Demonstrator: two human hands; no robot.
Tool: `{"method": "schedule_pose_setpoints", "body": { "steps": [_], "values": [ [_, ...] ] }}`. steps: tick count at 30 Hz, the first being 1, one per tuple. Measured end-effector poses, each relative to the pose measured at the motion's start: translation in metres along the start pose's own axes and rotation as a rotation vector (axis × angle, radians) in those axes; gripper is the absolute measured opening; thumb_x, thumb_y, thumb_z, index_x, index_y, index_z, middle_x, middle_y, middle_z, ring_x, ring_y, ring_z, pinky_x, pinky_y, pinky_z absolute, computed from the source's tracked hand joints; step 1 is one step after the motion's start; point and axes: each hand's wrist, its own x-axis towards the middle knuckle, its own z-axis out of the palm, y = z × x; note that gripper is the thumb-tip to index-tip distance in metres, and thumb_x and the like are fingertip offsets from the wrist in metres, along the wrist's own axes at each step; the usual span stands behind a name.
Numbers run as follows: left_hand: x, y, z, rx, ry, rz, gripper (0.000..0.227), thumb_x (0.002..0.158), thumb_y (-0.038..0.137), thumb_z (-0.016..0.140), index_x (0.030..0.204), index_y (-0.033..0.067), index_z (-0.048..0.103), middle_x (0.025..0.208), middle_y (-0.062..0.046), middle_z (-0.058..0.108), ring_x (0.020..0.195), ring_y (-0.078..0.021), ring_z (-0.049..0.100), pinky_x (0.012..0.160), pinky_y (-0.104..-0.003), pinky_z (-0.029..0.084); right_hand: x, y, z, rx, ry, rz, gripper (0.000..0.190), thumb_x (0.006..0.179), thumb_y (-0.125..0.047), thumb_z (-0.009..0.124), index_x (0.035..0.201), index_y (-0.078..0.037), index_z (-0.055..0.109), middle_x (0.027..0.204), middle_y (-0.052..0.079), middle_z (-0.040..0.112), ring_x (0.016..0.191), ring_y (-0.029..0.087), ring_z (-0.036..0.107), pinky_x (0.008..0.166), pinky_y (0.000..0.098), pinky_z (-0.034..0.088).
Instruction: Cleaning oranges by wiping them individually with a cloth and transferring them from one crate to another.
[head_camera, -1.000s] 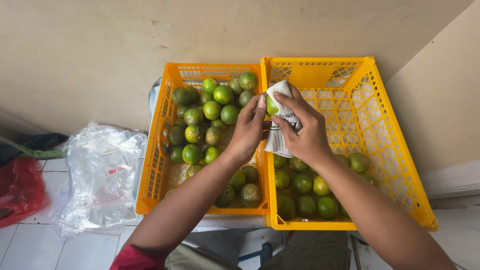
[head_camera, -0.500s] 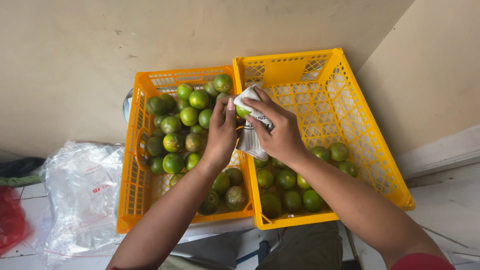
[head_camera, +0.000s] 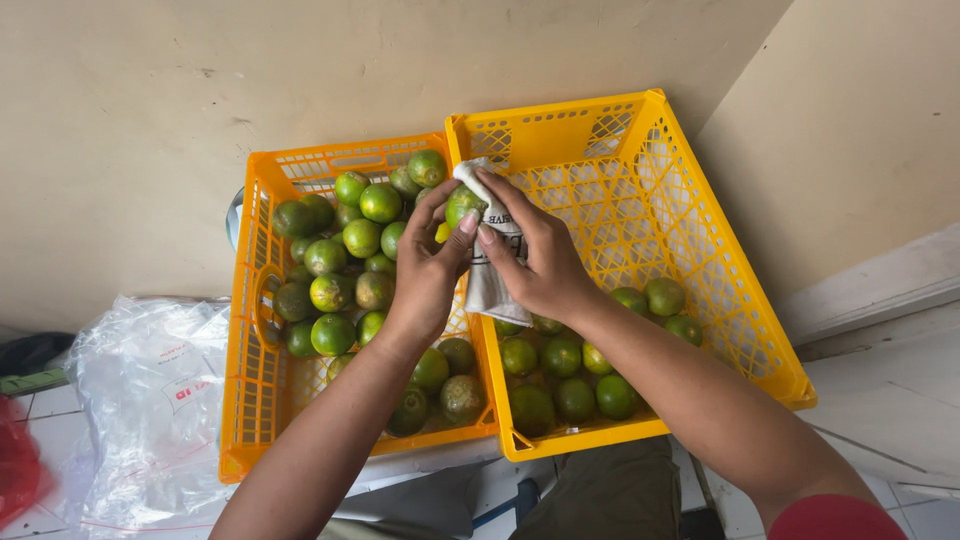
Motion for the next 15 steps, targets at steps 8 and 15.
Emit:
{"method": "schedule_pose_setpoints", "body": {
  "steps": [8, 15],
  "values": [
    [-0.002, 0.000, -0.001, 0.068, -0.076, 0.018, 0.047, 0.101, 0.010, 0.061, 0.147, 0.0040, 0.050, 0.129, -0.020, 0.057, 0.110, -0.0358, 0.067, 0.086, -0.054, 0.062, -0.004, 0.007, 0.001, 0.001, 0.115, 0.041, 0.042, 0.110, -0.029, 0.043, 0.142, -0.004, 0.053, 0.125, 0.024, 0.065, 0.118, 0.041, 0.064, 0.100, 0.0546, 0.050],
    [0.003, -0.003, -0.003, 0.102, -0.032, 0.047, 0.046, 0.102, 0.006, 0.059, 0.146, 0.0038, 0.051, 0.127, -0.025, 0.057, 0.110, -0.0422, 0.067, 0.085, -0.058, 0.063, 0.000, 0.004, -0.003, -0.009, 0.122, 0.040, 0.037, 0.108, -0.028, 0.050, 0.136, -0.006, 0.058, 0.106, 0.021, 0.071, 0.100, 0.036, 0.072, 0.087, 0.0506, 0.059]
  ]
}}
